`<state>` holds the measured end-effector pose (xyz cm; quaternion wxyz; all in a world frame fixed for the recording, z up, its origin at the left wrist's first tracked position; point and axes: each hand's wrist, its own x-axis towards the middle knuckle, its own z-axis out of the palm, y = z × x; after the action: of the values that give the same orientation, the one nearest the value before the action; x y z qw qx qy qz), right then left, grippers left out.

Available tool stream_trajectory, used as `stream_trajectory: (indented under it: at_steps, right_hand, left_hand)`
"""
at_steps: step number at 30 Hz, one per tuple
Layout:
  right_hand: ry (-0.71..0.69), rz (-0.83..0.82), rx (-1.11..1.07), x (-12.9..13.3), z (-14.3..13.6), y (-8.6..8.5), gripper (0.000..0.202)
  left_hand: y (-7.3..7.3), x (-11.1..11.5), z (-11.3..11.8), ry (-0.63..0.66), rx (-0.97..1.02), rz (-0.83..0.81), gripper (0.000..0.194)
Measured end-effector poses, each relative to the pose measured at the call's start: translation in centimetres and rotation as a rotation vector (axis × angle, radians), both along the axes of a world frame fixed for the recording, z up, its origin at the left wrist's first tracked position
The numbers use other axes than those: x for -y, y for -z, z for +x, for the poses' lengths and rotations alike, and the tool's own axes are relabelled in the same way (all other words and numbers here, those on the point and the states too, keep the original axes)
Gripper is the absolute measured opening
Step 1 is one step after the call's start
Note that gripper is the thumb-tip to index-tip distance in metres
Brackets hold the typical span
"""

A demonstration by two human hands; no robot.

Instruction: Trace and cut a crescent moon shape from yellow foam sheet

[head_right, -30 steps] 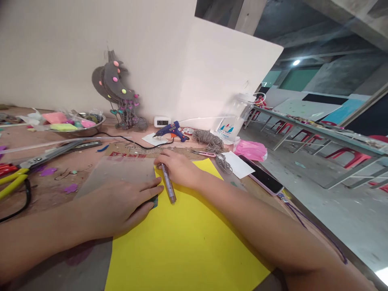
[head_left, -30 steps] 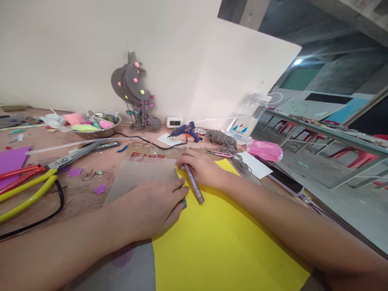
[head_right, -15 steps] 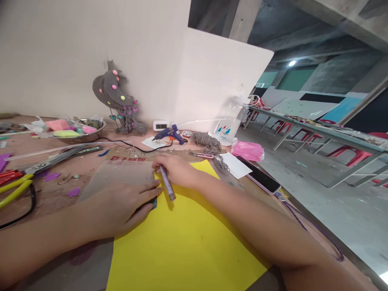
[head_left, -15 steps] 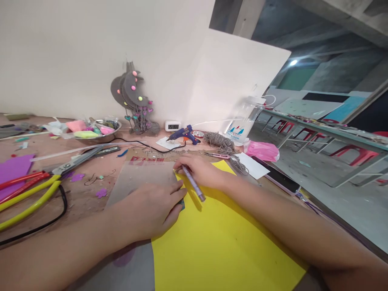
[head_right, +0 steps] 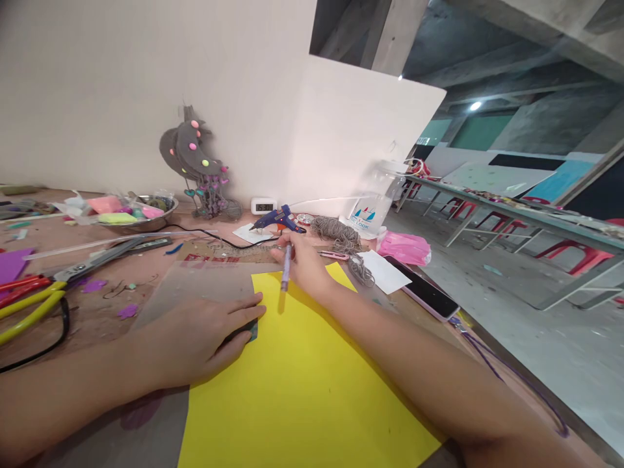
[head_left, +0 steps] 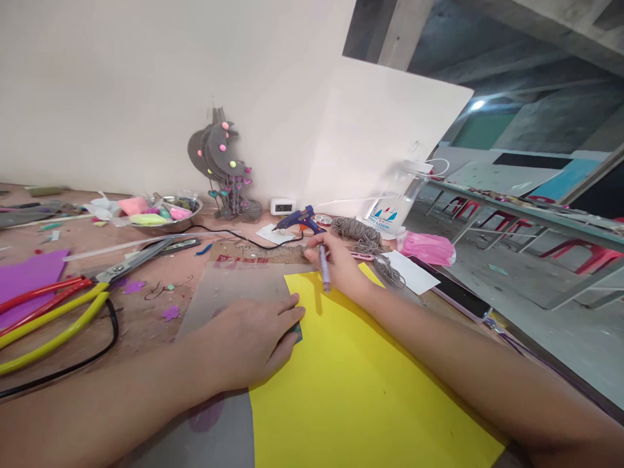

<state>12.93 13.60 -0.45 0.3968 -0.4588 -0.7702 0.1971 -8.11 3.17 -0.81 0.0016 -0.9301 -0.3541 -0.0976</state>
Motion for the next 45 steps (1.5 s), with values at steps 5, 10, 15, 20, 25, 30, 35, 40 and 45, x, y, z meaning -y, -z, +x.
stream_trajectory:
  at_steps: [5, 10, 15, 20, 25, 30, 35, 40, 45]
  right_hand:
    - [-0.458, -0.696, -0.452, 2.0, -1.0, -1.5, 0.060]
    - [-0.500, -0.603, -0.575, 2.2, -1.9, -0.2, 0.054]
    - [-0.236, -0.258, -0.365, 1.5, -1.4, 0.1, 0.037]
    - [-0.191, -0.261, -0.090, 2.0, -2.2, -1.0, 0.014]
    - [-0.177, -0.319, -0.051, 1.8, -3.6, -1.0, 0.020]
    - [-0.130, -0.210, -0.029, 1.2, -4.0, -0.2, 0.021]
    - [-0.081, -0.170, 0.036, 1.1, -3.9, 0.1, 0.020]
    - [-0.049, -0.166, 0.063, 1.2, -4.0, -0.1, 0.019]
    - [-0.069, -0.157, 0.055, 1.2, -4.1, 0.0, 0.018]
  left_hand:
    - [0.4, -0.3, -0.1, 0.016, 0.032, 0.004, 0.040]
    - [0.4, -0.2, 0.0, 0.011, 0.034, 0.038, 0.039]
    - [0.3, 0.1, 0.1, 0.024, -0.018, 0.122, 0.040]
    - [0.5, 0.2, 0.2, 0.022, 0.013, 0.111, 0.034]
    - [0.3, 0.2, 0.3, 0.003, 0.058, 0.047, 0.031]
    - [0.3, 0.2, 0.2, -0.001, 0.113, 0.040, 0.031]
    - [0.3, 0.2, 0.1, -0.017, 0.110, 0.033, 0.032]
    - [0.4, 0.3, 0.1, -0.012, 0.122, 0.030, 0.033]
    - [0.5, 0.2, 0.1, -0.011, 0.129, 0.035, 0.031]
